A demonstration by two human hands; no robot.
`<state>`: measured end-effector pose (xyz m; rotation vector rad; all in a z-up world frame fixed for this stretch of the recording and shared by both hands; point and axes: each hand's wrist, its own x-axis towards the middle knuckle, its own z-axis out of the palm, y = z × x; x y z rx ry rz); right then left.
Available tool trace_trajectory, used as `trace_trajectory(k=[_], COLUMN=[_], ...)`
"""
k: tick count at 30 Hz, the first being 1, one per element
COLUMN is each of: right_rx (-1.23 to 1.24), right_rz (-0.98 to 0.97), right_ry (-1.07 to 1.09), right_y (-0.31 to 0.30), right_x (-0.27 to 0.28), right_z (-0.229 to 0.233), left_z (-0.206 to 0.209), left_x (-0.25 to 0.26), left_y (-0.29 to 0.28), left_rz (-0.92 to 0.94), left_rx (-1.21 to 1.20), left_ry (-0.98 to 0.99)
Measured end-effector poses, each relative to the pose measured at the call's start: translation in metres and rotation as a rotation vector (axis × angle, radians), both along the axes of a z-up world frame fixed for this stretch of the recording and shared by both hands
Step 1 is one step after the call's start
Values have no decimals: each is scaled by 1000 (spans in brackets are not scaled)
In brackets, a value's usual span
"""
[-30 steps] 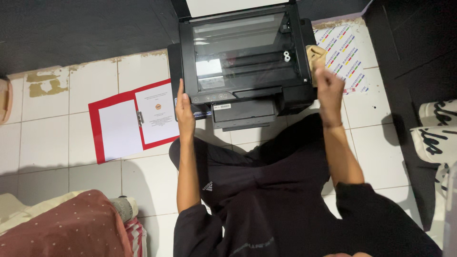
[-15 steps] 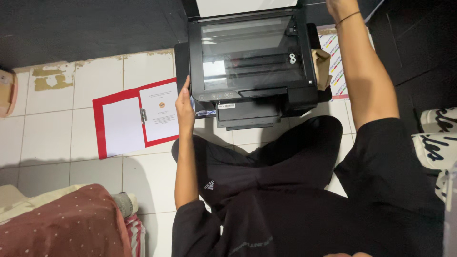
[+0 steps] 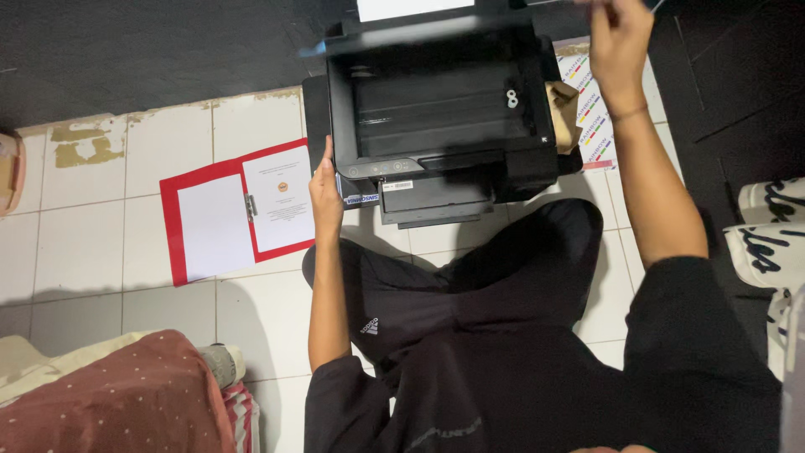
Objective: The person sits on the floor and wipes the exterior and interior of a printer with a cloth. They open the scanner lid and the top cover, wipe the glass and internal components, then close the covers.
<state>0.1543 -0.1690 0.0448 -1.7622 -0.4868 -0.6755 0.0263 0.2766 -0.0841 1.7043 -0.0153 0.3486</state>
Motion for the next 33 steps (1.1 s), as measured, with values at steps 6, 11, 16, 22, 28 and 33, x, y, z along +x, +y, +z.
trace_trajectory(k=[6,11,16,22,28,33], right_rx=[-450,-534,-671,-682,-545,23], right_rz=[-37,-31,-53,-35,-34,-80], right_ry=[-102,-92,-205,-246,-189,249], right_y=[-14,-22,-23,-19,-13,1], right_x=[-48,-62,-66,-71,-71,-89], right_z=[-28,-48,-56,-58,-84,-139], left_z=[-3,-10,-14,-9,-9,-20], left_x=[-2,1,-1,1,-2,-4], left_y=[-1,1,5,3,6,13], left_rz=[-7,84,-46,-27,-55,-138], left_rx=[27,0,-64,-48,48,158], left_ry=[-98,270,23,49,-3,-73])
